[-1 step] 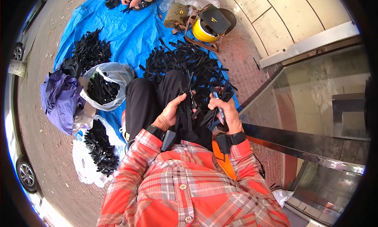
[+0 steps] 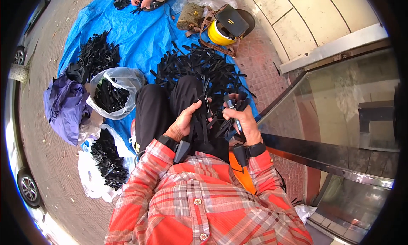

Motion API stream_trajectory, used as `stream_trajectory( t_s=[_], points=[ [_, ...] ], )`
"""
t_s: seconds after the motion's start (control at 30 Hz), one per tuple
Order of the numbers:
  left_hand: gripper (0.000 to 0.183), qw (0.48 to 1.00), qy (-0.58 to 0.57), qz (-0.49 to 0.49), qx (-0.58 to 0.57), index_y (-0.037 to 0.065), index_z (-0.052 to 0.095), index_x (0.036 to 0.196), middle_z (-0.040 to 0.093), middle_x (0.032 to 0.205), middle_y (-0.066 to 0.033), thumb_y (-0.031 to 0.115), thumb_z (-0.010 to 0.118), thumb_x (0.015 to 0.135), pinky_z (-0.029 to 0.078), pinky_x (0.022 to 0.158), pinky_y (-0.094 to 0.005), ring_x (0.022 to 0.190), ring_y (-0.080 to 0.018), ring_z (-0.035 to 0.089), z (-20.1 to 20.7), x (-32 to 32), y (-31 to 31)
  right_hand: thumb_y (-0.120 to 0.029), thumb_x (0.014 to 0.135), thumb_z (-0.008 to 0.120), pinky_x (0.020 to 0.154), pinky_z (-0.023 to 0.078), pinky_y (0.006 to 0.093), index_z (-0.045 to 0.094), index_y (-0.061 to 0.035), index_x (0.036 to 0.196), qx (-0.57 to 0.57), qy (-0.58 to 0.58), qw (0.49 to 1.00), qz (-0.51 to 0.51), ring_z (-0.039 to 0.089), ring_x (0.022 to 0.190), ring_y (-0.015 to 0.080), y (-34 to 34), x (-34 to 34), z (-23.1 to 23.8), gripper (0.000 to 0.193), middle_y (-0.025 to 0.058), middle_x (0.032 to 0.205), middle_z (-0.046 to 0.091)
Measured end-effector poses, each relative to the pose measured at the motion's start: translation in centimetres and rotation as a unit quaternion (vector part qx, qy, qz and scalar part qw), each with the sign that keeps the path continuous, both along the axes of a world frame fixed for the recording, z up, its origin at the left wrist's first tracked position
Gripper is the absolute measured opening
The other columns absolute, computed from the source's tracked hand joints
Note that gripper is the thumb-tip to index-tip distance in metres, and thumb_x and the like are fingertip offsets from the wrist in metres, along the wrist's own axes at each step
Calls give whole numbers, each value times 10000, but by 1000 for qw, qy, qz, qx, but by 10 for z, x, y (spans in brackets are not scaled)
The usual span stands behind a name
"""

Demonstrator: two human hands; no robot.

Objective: Sorting and organizing bundles of black industrial straps or components on a tarp.

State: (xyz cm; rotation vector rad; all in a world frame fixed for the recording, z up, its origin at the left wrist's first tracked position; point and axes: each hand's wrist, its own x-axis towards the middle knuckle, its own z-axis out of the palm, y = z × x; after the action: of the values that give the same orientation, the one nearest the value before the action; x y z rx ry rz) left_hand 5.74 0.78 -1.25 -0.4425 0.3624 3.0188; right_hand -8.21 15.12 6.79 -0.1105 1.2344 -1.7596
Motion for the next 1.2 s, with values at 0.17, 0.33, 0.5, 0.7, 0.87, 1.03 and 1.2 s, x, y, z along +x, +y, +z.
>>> stream_trajectory(
  t_s=[0.17,0.33,0.5,0.7,0.87,1.03,1.2],
  points=[
    [509,1000,-16,5,-24,66,487,1275,627,1060,-103,458,437,954,519,817,-339,831,-214,641,5,-2,4,0,679,770,636,531,291,522,-9,1063,114,226,964,79,624,745,141,-26,21,-11,457,66,903,640],
    [548,992,-99,54,-62,54,490,1272,614,1130,-114,492,394,957,474,914,-369,964,-233,622,15,-4,10,-1,647,785,546,472,230,517,-21,1021,147,518,842,8,564,596,95,-34,34,-23,461,26,794,593],
    [528,997,-10,35,-72,58,464,1297,606,1145,-115,462,399,964,478,922,-371,1022,-229,605,0,1,3,33,687,713,596,536,275,552,0,1072,52,131,989,32,628,655,151,-17,16,-26,419,65,840,649],
    [564,997,58,13,-54,40,379,1365,601,1167,-153,442,332,973,486,902,-418,1025,-273,607,9,2,-1,-18,746,672,669,547,314,605,30,983,-27,-76,996,-41,660,742,234,-2,-5,-1,251,137,825,658],
    [524,998,34,25,-43,69,412,1349,578,1192,-149,424,363,966,486,902,-415,1030,-285,602,6,3,2,67,693,700,664,531,277,475,-43,1189,9,18,998,54,604,658,156,-10,5,7,555,68,840,611],
    [536,997,-55,40,21,84,442,1325,578,1212,-120,460,394,946,457,941,-451,1056,-295,591,-5,5,1,43,688,722,728,512,254,504,-9,1136,79,245,965,49,631,809,116,-23,33,2,501,60,905,646],
    [529,998,33,21,44,76,494,1274,601,1175,-108,477,414,937,451,952,-433,1064,-274,589,20,8,2,63,690,705,739,518,268,488,-17,1188,38,230,970,66,632,856,138,-17,23,3,549,81,945,647]
  ],
)
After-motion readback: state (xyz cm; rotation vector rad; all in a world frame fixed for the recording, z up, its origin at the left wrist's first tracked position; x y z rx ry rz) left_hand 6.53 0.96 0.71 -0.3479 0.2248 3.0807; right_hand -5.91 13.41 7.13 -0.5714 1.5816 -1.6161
